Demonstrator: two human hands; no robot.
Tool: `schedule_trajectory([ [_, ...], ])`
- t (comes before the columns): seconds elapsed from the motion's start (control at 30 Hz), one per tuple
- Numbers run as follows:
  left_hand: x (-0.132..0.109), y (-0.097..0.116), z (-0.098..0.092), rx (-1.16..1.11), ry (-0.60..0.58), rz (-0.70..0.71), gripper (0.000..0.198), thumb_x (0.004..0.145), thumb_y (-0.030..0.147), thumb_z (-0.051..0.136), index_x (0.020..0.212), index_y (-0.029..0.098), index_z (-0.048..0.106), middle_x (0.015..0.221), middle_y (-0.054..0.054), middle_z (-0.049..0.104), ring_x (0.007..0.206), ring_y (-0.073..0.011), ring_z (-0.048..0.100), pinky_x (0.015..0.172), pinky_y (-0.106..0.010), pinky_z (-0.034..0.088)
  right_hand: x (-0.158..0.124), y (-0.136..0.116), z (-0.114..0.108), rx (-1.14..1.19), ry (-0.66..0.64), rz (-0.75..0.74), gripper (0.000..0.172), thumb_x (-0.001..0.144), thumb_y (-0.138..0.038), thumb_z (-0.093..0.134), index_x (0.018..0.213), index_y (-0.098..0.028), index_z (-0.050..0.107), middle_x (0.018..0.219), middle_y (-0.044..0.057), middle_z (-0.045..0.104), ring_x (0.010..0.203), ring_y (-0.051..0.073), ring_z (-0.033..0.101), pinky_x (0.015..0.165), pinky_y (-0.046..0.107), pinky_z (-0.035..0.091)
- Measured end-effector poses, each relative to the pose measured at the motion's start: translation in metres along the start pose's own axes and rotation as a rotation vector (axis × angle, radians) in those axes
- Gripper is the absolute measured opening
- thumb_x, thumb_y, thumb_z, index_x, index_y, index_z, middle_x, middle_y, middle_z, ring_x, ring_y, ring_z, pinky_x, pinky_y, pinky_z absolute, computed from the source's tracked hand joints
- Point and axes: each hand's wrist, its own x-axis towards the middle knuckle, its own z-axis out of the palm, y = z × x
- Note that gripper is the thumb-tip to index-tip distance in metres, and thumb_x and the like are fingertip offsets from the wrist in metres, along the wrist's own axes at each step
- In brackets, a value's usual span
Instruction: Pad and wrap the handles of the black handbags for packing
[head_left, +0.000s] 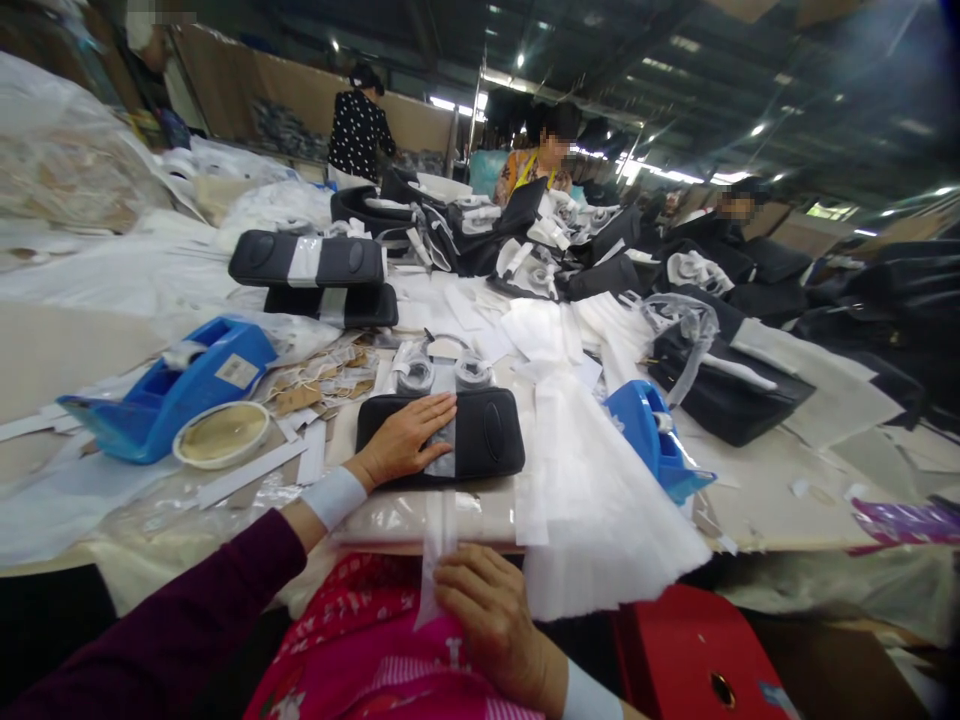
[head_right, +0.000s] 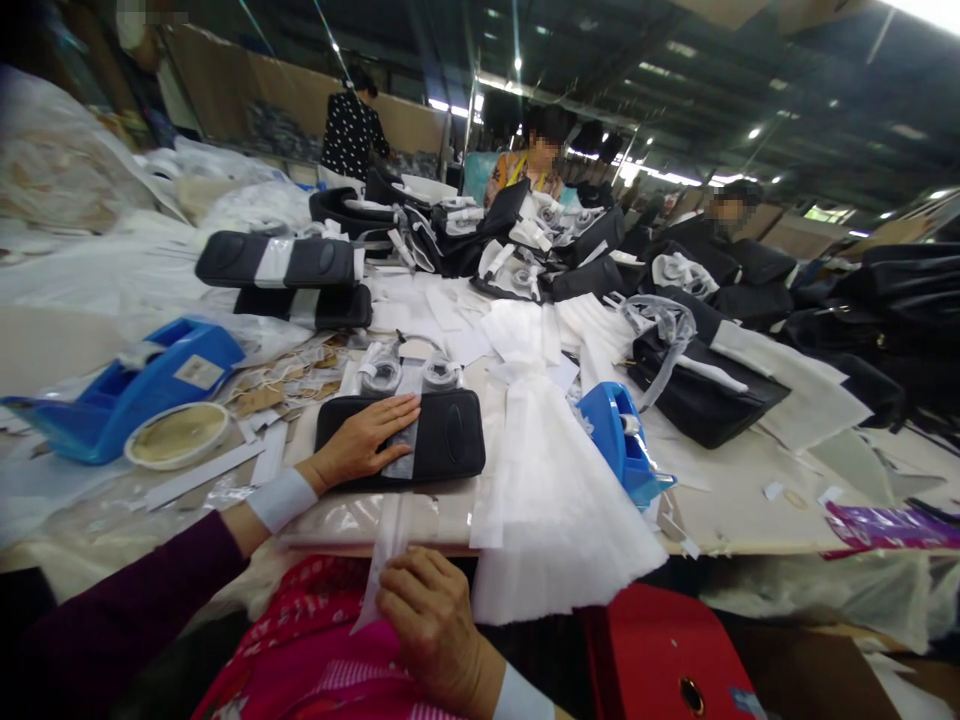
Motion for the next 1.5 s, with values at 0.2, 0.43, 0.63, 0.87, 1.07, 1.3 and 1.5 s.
schedule_trajectory([
  [0.2,0.002,0.003,-0.002,0.06,-0.041,-0.009,0.055,0.092,0.037,0.055,0.14,0.011,0.046,0.149,-0.017,0.043,0.14,-0.0273,0.037,0.114,-0.047,0.037,0.022,-0.003,-0.013,0.105,0.092,0.031,0.023,0.09,-0.003,0.043,0.092,-0.019,0.061,0.088,0.004,0.072,0.083,0.017,0.064,0.075,0.033,0.05],
  [0.43,0.002,0.003,0.002,0.086,-0.042,-0.004,0.049,0.092,0.028,0.055,0.138,0.011,0.048,0.148,-0.016,0.045,0.14,-0.0283,0.036,0.116,-0.048,0.034,0.121,0.046,-0.03,0.019,0.161,0.195,0.018,0.092,-0.012,0.05,0.078,-0.02,0.059,0.076,0.003,0.062,0.076,0.016,0.056,0.071,0.029,0.045],
  [0.63,-0.006,0.002,0.008,-0.022,0.036,-0.012,0.032,0.089,0.018,0.054,0.119,0.014,0.062,0.125,-0.013,0.063,0.127,-0.0257,0.05,0.113,-0.047,0.04,0.171,0.11,-0.014,-0.052,0.053,0.428,0.02,0.085,-0.01,0.053,0.068,-0.02,0.058,0.078,-0.001,0.055,0.069,0.012,0.053,0.065,0.023,0.04],
  [0.87,-0.035,0.015,-0.007,-0.125,0.003,-0.059,0.048,0.085,0.0,0.038,0.128,0.015,0.053,0.132,-0.011,0.059,0.128,-0.0206,0.05,0.111,-0.04,0.043,0.168,0.138,0.004,-0.031,0.026,0.464,0.019,0.082,-0.008,0.059,0.066,-0.019,0.059,0.079,-0.001,0.06,0.078,0.014,0.056,0.072,0.024,0.042],
  [1.07,-0.04,0.018,-0.004,-0.269,0.037,-0.26,0.03,0.09,0.007,0.042,0.118,0.018,0.048,0.119,-0.01,0.056,0.112,-0.0177,0.058,0.099,-0.031,0.051,0.169,0.142,0.01,-0.157,0.017,0.472,0.021,0.081,-0.004,0.059,0.068,-0.02,0.061,0.084,-0.001,0.064,0.087,0.016,0.055,0.076,0.026,0.043],
  [1.3,-0.038,0.018,0.0,-0.186,0.025,-0.265,0.046,0.093,0.014,0.045,0.138,0.021,0.04,0.12,-0.009,0.055,0.108,-0.0187,0.06,0.098,-0.031,0.053,0.169,0.143,0.015,-0.364,-0.058,0.501,0.017,0.085,-0.01,0.06,0.072,-0.02,0.057,0.087,0.001,0.061,0.089,0.017,0.055,0.066,0.027,0.042],
  [1.5,-0.037,0.018,0.0,-0.056,0.06,-0.166,0.041,0.094,0.022,0.047,0.136,0.02,0.049,0.123,-0.012,0.057,0.112,-0.0217,0.059,0.097,-0.035,0.054,0.168,0.143,0.018,-0.457,-0.111,0.517,0.01,0.087,-0.014,0.06,0.079,-0.02,0.059,0.096,0.003,0.062,0.086,0.017,0.058,0.055,0.026,0.039],
])
